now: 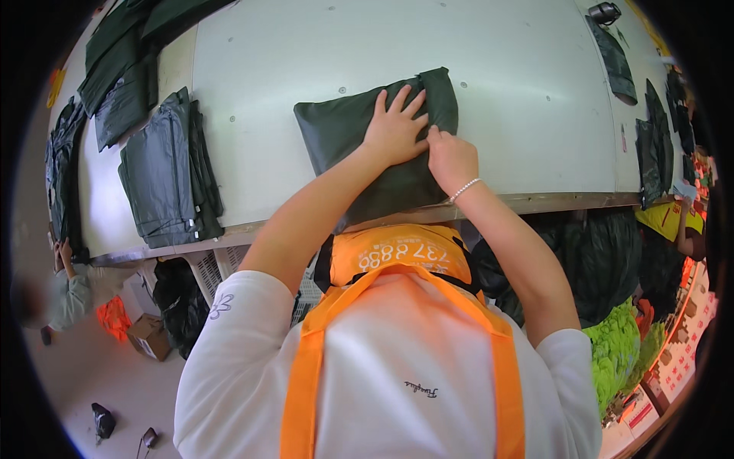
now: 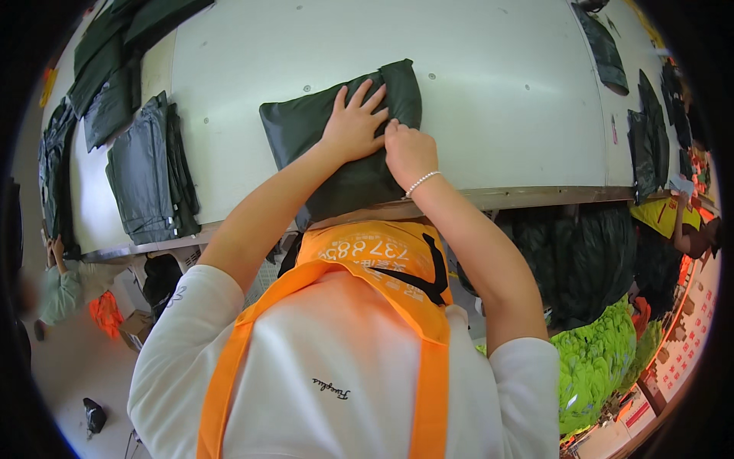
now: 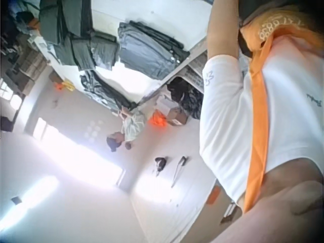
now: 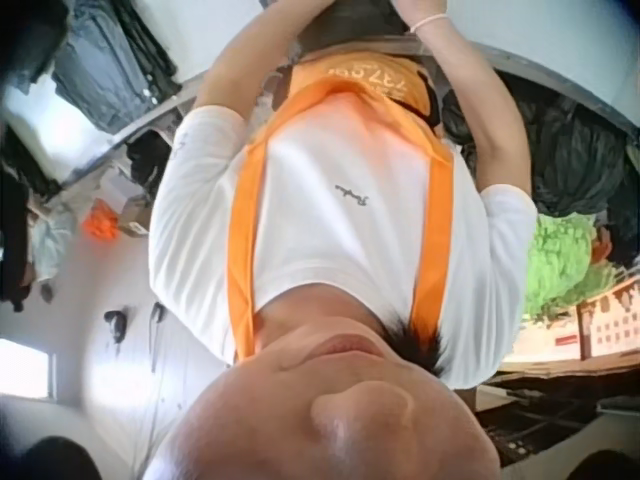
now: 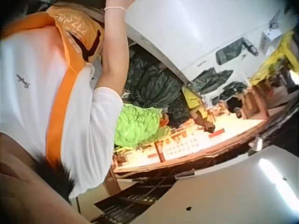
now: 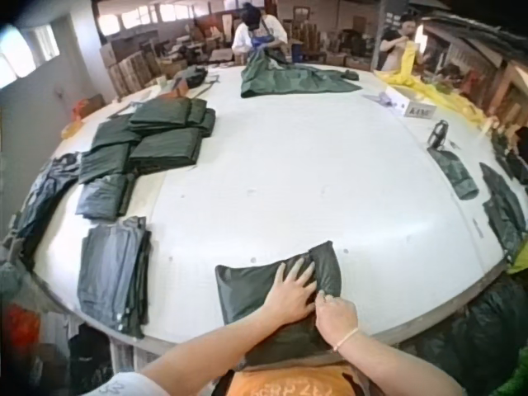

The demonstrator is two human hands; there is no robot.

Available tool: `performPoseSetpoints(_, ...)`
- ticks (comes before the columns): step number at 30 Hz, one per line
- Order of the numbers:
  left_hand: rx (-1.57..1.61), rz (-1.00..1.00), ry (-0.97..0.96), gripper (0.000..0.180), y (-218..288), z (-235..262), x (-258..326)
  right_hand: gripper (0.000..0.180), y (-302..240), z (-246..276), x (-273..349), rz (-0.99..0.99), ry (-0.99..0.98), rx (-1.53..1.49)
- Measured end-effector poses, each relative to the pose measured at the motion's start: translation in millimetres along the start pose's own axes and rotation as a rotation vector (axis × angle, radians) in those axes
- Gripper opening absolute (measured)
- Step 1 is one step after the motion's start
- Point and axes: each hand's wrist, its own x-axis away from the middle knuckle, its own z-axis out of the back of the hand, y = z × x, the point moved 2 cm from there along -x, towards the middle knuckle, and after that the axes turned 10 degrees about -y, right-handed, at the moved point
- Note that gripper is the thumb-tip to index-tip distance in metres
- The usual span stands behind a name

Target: The person folds a dark green jacket on a white table. They smooth the fabric, fold the sleeves inward, fold the jacket in half, and then fold it again into a compact rectangle. The folded jacket is placed on a stack of similar folded jackets.

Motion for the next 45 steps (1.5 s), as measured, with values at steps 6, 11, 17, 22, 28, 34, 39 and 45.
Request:
performPoseSetpoints(6,0.491,-0.021,0.2,0.058,-23.5,28.7,-15.0,0.02,1.0,5.5,4.1,0.04,-0.092,0.032)
performPoseSetpoints(11,0.126,-0.034,0.168,0.046,-9.0,-11.6,-25.4,0.02,9.8,-8.9,-12.6,0.11,0.15,-0.289)
performPoseSetpoints(17,0.116,0.174,0.214,0.054,-12.0,-5.3,-32.1,0.011,12.5,9.4,-34.9,0.087,-0.133,-0.265)
performPoseSetpoints(22,0.093,0.131,0.284,0.036,-12.6,-13.5,-35.5,0.015,39.6,1.9,-80.4,-0.071,-0.118,-0.567)
performPoseSetpoints(28,0.177,0.116,0.291,0.029,-16.2,-11.2,-36.8,0.021,50.0,-13.8,-136.0,-0.298,-0.459,-0.948)
performPoseSetpoints(34,0.699,0.465,0.064,0.027,-59.8,19.0,-54.4,0.011,48.2,-11.6,-130.5,-0.26,-0.405,-0.869)
performPoseSetpoints(39,0.531,0.497,-0.026,0.03,-68.5,-24.3,-87.8,0.005,48.5,-17.6,-125.5,-0.246,-0.24,-0.92)
performPoseSetpoints(45,0.781,0.626,-0.196,0.029,-79.3,-25.7,-98.0,0.003,58.7,-28.6,-117.7,-0.095,-0.124,-0.921)
